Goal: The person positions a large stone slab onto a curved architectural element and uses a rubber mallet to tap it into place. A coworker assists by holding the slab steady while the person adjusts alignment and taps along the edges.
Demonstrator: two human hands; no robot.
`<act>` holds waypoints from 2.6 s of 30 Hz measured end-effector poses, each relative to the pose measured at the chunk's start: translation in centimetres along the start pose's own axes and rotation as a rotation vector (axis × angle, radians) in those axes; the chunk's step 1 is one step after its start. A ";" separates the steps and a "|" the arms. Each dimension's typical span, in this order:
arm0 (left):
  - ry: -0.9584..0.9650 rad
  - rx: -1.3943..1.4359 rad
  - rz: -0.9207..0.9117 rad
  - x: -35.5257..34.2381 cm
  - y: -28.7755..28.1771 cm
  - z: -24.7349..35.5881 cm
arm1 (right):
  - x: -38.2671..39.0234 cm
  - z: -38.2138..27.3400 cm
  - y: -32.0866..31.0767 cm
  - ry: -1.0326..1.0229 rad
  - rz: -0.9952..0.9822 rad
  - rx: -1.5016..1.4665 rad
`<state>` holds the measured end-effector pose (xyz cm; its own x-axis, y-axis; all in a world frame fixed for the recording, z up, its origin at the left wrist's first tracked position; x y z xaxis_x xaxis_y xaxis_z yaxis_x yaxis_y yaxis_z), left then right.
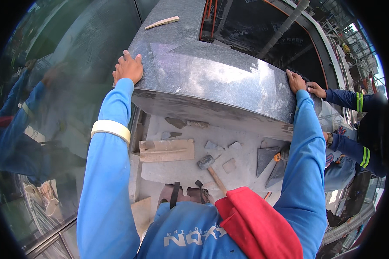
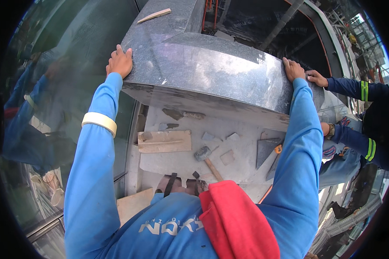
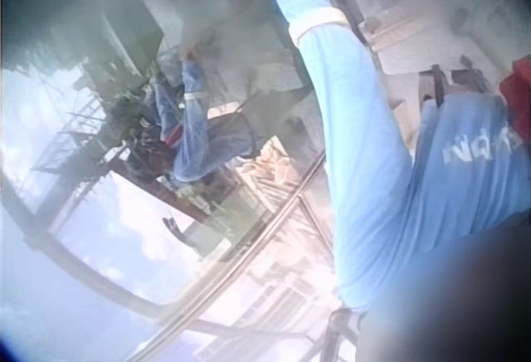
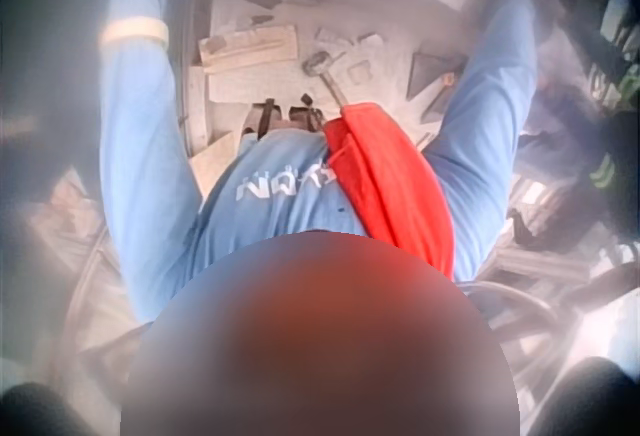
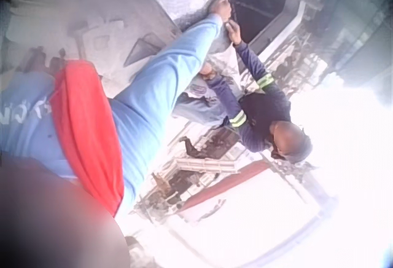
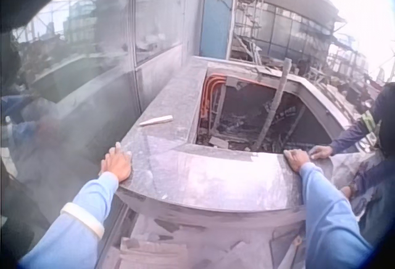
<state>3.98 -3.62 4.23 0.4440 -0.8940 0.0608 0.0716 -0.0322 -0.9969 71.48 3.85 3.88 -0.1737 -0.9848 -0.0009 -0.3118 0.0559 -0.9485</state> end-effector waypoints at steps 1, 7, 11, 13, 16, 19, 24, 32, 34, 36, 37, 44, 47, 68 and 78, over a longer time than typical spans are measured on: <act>0.056 -0.011 -0.019 -0.4 -0.1 -0.5 | 0.7 -1.6 0.2 -0.074 0.037 0.050; 0.261 0.105 0.046 -0.8 -0.7 -4.0 | 5.0 -17.0 5.6 -0.416 0.156 -0.042; 0.033 0.107 0.055 -0.4 -0.9 -3.7 | 5.0 -24.6 6.7 -0.281 -0.001 -0.074; 0.026 0.054 -0.002 -0.2 -1.3 -3.2 | 4.8 -27.1 6.7 -0.214 -0.045 -0.097; 0.037 0.028 0.000 0.2 -2.2 -2.9 | 4.6 -29.3 6.5 -0.103 -0.069 -0.171; 0.041 0.014 0.020 0.5 -2.6 -3.0 | 4.5 -29.6 6.2 -0.057 -0.070 -0.312; 0.054 -0.012 0.020 0.0 -2.1 -3.0 | 4.0 -29.1 6.8 -0.040 -0.043 -0.370; 0.141 -0.109 0.036 -0.7 -1.5 -2.8 | 4.2 -28.7 7.0 -0.120 -0.037 -0.317; 0.165 -0.091 0.042 -0.9 -1.4 -2.5 | 4.3 -28.1 7.0 -0.085 -0.048 -0.350; 0.195 -0.112 0.026 -1.2 -1.2 -2.5 | 4.3 -27.9 6.8 -0.092 -0.097 -0.355; 0.200 -0.107 0.038 -1.3 -1.0 -2.5 | 4.4 -27.7 6.6 -0.079 -0.092 -0.362; 0.215 -0.018 0.101 -3.1 0.6 -3.7 | 4.8 -27.5 6.6 -0.109 -0.111 -0.396; 0.260 -0.001 0.075 -3.2 0.7 -3.7 | 4.6 -27.3 6.8 -0.115 -0.089 -0.410; 0.183 -0.009 0.064 -1.0 -1.3 -2.6 | 4.5 -28.4 6.4 -0.127 -0.074 -0.321; 0.235 -0.157 0.110 -1.2 -1.4 -2.4 | 9.5 -26.6 4.9 -0.273 0.290 -0.432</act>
<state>1.20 -3.53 5.43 0.2209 -0.9744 -0.0424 -0.1123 0.0178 -0.9935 43.48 -0.91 7.60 -0.0795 -0.9227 -0.3771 -0.6502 0.3348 -0.6820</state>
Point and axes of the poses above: each hand's wrist, its own x-axis away from the middle knuckle, its own y-axis out of the palm, z = x × y, the point moved 2 cm from there along -x, towards the middle knuckle, and after that the axes turned 14 degrees about -x, right-handed, at the moved point
